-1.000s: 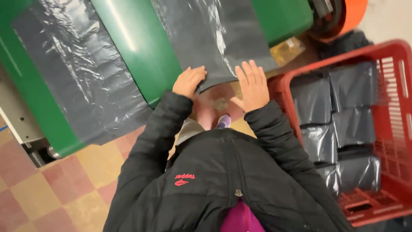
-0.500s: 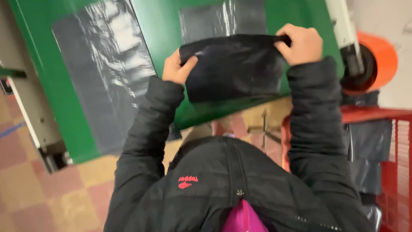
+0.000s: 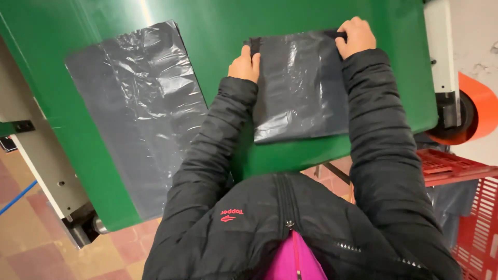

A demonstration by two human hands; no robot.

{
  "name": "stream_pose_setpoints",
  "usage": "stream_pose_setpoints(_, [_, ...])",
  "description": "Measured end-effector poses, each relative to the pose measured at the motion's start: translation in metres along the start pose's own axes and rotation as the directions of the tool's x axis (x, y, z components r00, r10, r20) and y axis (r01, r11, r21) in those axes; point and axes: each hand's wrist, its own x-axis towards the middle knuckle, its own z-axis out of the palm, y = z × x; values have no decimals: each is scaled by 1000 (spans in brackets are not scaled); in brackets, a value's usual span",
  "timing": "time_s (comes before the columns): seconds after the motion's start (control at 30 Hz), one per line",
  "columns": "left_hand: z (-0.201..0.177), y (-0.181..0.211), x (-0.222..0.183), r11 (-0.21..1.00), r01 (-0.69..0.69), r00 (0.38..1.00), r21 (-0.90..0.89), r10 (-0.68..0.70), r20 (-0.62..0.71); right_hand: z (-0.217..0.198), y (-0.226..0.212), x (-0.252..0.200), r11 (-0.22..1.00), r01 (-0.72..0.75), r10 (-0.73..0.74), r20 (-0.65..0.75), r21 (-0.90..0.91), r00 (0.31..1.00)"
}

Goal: Folding black plastic bags and placing them into a red plastic crate.

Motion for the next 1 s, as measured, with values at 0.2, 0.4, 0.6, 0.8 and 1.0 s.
stream_pose_setpoints(0.2, [-56,61,-22,1000,11,997,24,-9,-75,-17,-18,23,982,189,-189,89,13,978])
stream_pose_setpoints(0.4, [-53,145,-68,820,-519,841,242,438,318,1,-27,54,946,109,53,475,-307,879])
stream_pose_setpoints(0.6, [32,89,-86,782,-610,700,-133,609,373,-24,-57,0,971,188,-170,125,-149,977])
stream_pose_setpoints(0.8, [-2,42,-103,-496,556,686,-667,-179,705,-100,-158,-155,959,207,-264,-349,-192,899])
stream_pose_setpoints(1.0, [-8,-28,-146,-81,500,866,-862,31,499,-62,-154,-228,985,144,-169,-341,-100,925])
